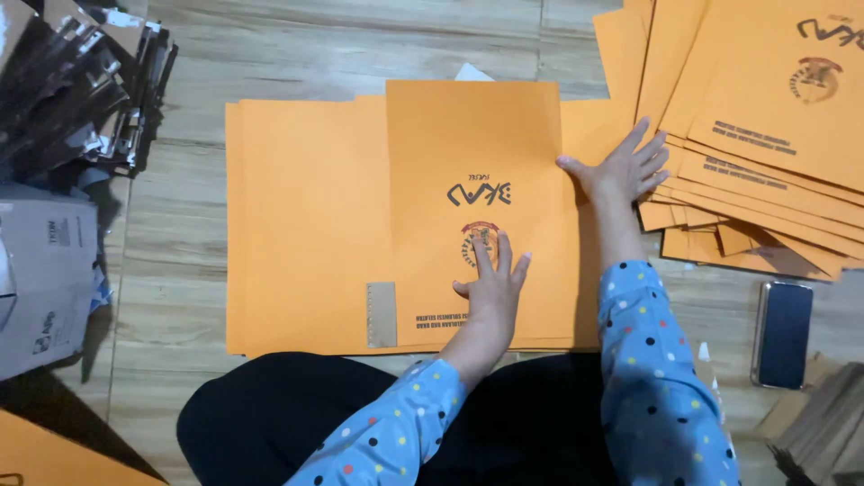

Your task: Folding orange paper folders along pre-scored lines and using a tool to sharpen the creases.

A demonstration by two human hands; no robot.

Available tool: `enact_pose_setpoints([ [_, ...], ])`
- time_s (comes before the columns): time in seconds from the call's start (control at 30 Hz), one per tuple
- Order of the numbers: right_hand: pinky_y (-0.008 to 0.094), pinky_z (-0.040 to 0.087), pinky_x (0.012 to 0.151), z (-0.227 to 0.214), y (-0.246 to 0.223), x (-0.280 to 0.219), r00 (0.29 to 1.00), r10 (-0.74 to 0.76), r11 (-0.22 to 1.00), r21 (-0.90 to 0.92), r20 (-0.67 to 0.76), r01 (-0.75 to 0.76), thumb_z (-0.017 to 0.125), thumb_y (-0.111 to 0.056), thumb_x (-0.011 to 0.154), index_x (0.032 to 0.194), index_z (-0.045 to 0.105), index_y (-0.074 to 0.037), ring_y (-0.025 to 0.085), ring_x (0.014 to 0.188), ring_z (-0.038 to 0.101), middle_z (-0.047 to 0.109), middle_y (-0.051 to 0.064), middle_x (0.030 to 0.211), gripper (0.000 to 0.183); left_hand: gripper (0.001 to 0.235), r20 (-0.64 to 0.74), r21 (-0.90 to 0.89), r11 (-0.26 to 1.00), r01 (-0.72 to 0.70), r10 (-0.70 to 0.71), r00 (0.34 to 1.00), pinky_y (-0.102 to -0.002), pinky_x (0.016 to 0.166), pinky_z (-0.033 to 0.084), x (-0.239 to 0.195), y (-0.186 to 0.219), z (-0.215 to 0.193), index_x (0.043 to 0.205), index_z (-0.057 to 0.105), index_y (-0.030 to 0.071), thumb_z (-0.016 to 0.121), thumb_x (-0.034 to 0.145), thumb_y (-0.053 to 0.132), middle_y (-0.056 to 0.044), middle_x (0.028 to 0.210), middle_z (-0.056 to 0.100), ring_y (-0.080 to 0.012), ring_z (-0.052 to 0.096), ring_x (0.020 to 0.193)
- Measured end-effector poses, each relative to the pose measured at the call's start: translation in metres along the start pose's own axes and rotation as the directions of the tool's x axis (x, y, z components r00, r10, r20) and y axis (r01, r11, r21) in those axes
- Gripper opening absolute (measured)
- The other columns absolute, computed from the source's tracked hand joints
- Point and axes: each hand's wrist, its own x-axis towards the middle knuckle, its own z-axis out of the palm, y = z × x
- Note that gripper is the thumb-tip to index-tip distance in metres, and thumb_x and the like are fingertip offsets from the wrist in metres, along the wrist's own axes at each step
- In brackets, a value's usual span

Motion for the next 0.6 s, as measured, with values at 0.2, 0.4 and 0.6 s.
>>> enact_pose_setpoints([
  [0.2, 0.055, 0.001, 0.109, 0.0, -0.047, 0.054, 0.999, -0.044, 0.998, 0.034, -0.019, 0.045, 0.078, -0.049, 0.072, 0.143, 0.0, -0.013, 0.036, 0.135, -0.003, -0.001, 0.019, 0.146, 0.111, 0.062, -0.1, 0.014, 1.0, 0.025, -0.024, 0.995, -0.06, 0.069, 0.048, 0.009, 0.003, 0.015, 0.136, 0.03, 0.03, 0.049, 0.086, -0.001, -0.014, 0.146, 0.011, -0.0471, 0.006, 0.13],
  [0.4, 0.055, -0.007, 0.106, -0.007, -0.045, 0.041, 0.988, -0.145, 0.987, -0.066, 0.05, 0.148, 0.072, -0.048, 0.068, 0.144, 0.002, -0.012, 0.037, 0.136, -0.001, -0.001, 0.019, 0.147, 0.109, 0.069, -0.043, 0.013, 1.0, -0.005, 0.006, 0.999, -0.058, 0.07, 0.048, 0.003, -0.002, 0.007, 0.138, 0.026, 0.027, 0.053, 0.083, -0.004, -0.017, 0.147, 0.008, -0.0488, 0.005, 0.13],
  [0.6, 0.058, 0.003, 0.105, -0.008, 0.058, -0.057, 0.934, -0.33, 0.92, -0.174, 0.133, 0.35, 0.068, -0.046, 0.064, 0.144, 0.005, -0.014, 0.039, 0.133, 0.007, 0.008, 0.018, 0.146, 0.107, 0.07, -0.056, -0.042, 0.999, -0.006, 0.004, 0.998, -0.069, 0.066, 0.043, 0.014, 0.003, 0.022, 0.138, 0.026, 0.031, 0.05, 0.083, -0.006, -0.015, 0.146, 0.006, -0.0505, 0.001, 0.129],
])
